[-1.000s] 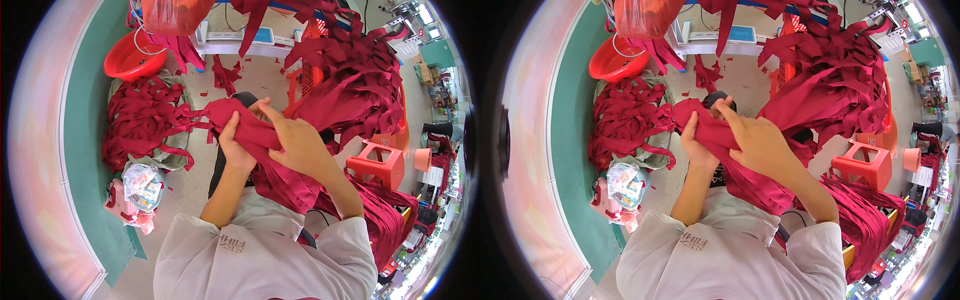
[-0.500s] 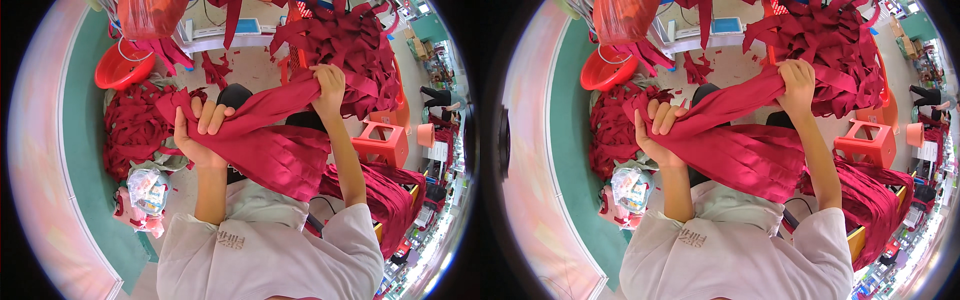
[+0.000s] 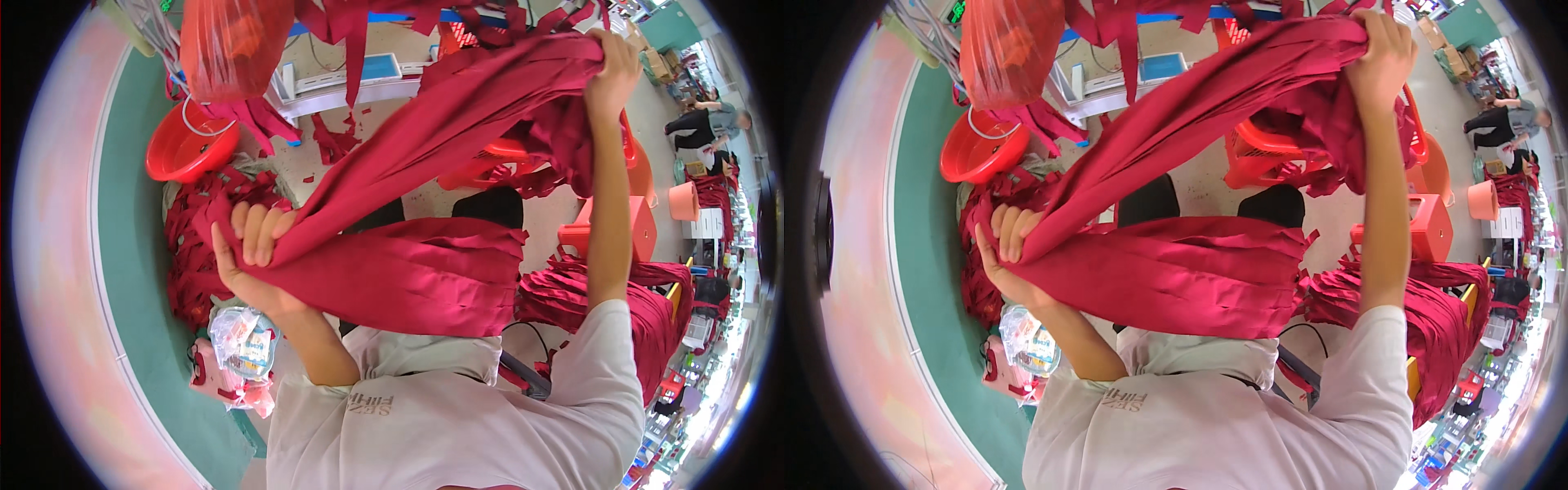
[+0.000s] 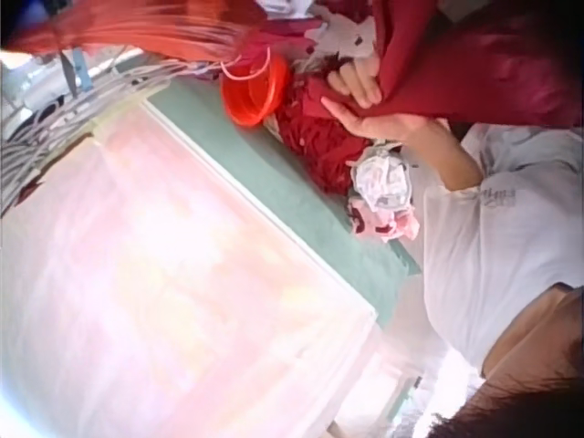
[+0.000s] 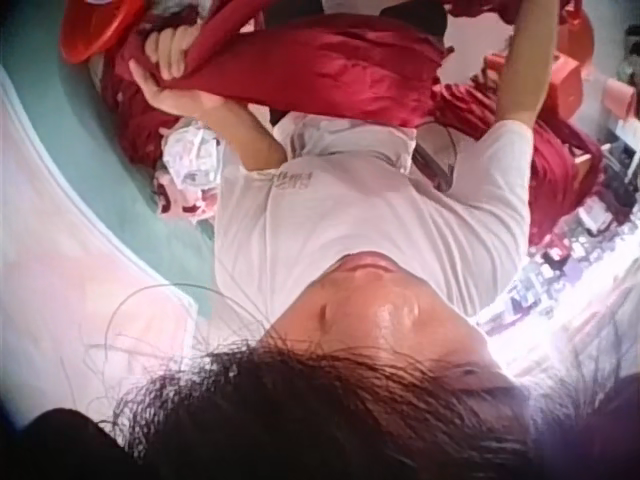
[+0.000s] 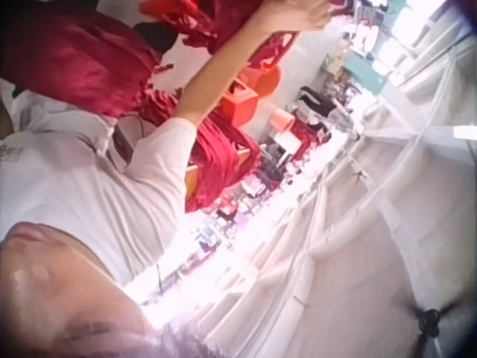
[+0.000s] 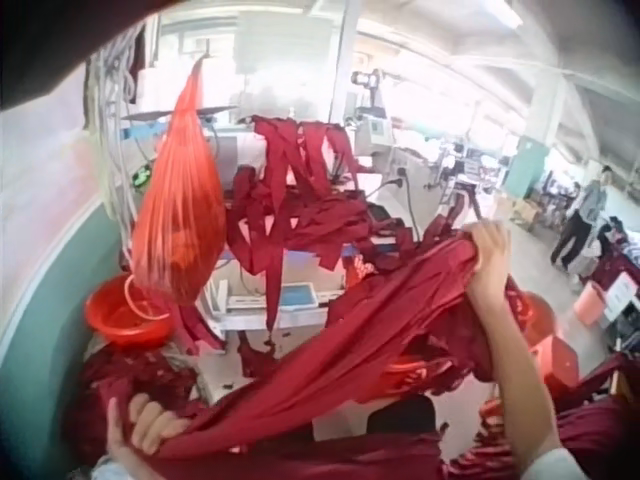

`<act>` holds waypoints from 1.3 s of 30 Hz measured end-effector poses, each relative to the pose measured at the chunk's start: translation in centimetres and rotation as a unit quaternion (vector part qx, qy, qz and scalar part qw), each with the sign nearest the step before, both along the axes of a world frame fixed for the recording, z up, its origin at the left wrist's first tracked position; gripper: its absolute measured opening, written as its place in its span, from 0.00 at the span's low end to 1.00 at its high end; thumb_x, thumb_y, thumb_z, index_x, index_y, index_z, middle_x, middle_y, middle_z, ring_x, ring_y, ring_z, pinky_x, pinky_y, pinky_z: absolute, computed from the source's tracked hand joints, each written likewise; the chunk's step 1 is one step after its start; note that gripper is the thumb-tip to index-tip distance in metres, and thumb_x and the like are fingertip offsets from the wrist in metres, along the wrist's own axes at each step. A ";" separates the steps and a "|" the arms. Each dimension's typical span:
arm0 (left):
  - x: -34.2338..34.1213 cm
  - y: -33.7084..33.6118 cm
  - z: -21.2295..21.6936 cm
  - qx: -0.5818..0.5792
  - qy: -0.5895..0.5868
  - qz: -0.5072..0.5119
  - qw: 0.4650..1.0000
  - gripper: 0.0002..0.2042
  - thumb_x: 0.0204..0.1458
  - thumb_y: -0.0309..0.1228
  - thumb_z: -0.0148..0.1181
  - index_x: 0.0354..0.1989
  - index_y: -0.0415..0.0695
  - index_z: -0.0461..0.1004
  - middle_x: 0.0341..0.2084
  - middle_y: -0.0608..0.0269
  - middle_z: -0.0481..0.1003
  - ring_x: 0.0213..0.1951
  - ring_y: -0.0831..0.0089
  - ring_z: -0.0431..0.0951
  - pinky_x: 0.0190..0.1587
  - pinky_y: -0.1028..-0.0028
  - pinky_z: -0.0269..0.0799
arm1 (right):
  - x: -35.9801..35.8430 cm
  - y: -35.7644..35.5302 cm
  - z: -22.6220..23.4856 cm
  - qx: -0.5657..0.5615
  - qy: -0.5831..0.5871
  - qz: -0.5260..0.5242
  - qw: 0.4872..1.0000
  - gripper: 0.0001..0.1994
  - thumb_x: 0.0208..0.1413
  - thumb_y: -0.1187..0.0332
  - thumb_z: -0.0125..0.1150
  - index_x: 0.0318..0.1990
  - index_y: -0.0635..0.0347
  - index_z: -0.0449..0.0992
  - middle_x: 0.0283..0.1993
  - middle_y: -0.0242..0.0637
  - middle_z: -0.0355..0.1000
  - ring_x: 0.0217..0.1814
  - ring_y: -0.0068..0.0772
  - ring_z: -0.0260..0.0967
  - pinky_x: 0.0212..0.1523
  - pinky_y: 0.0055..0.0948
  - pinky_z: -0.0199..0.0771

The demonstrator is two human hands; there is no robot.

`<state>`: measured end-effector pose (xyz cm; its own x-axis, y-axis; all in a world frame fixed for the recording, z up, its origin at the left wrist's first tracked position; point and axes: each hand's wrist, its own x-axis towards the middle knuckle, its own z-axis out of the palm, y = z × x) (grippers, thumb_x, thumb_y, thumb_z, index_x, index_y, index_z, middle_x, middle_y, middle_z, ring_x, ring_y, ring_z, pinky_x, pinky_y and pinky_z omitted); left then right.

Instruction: The recorder is sorting and organizing long strips of magenta fabric in a factory setting, occasionally using a winding machine.

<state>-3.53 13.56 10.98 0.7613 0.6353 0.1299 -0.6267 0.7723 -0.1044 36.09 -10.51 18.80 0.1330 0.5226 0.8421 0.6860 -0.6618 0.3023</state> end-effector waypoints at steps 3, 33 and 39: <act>-0.7 0.8 -0.8 -0.039 -0.012 -0.004 0.999 0.12 0.61 0.36 0.48 0.27 0.47 0.60 0.15 0.72 0.59 0.19 0.81 0.60 0.40 0.75 0.60 | 1.5 -0.6 5.0 -0.033 -0.059 0.003 0.998 0.16 0.43 0.70 0.61 0.43 0.50 0.76 0.41 0.34 0.76 0.46 0.45 0.71 0.47 0.41 0.67; 9.2 -2.5 -3.9 0.007 0.077 -0.219 0.973 0.10 0.60 0.32 0.50 0.27 0.51 0.58 0.17 0.77 0.57 0.22 0.81 0.60 0.45 0.73 0.61 | -25.4 -33.5 6.4 0.062 0.230 -0.390 0.890 0.25 0.42 0.80 0.60 0.53 0.55 0.72 0.49 0.41 0.75 0.52 0.44 0.71 0.54 0.35 0.69; 2.4 6.2 -6.6 0.032 0.160 -0.086 0.983 0.11 0.56 0.26 0.52 0.26 0.49 0.56 0.21 0.72 0.56 0.27 0.78 0.60 0.53 0.69 0.60 | -22.7 -28.1 -7.5 -0.067 0.611 -0.149 0.774 0.25 0.40 0.82 0.62 0.51 0.64 0.70 0.50 0.46 0.71 0.56 0.41 0.70 0.57 0.31 0.67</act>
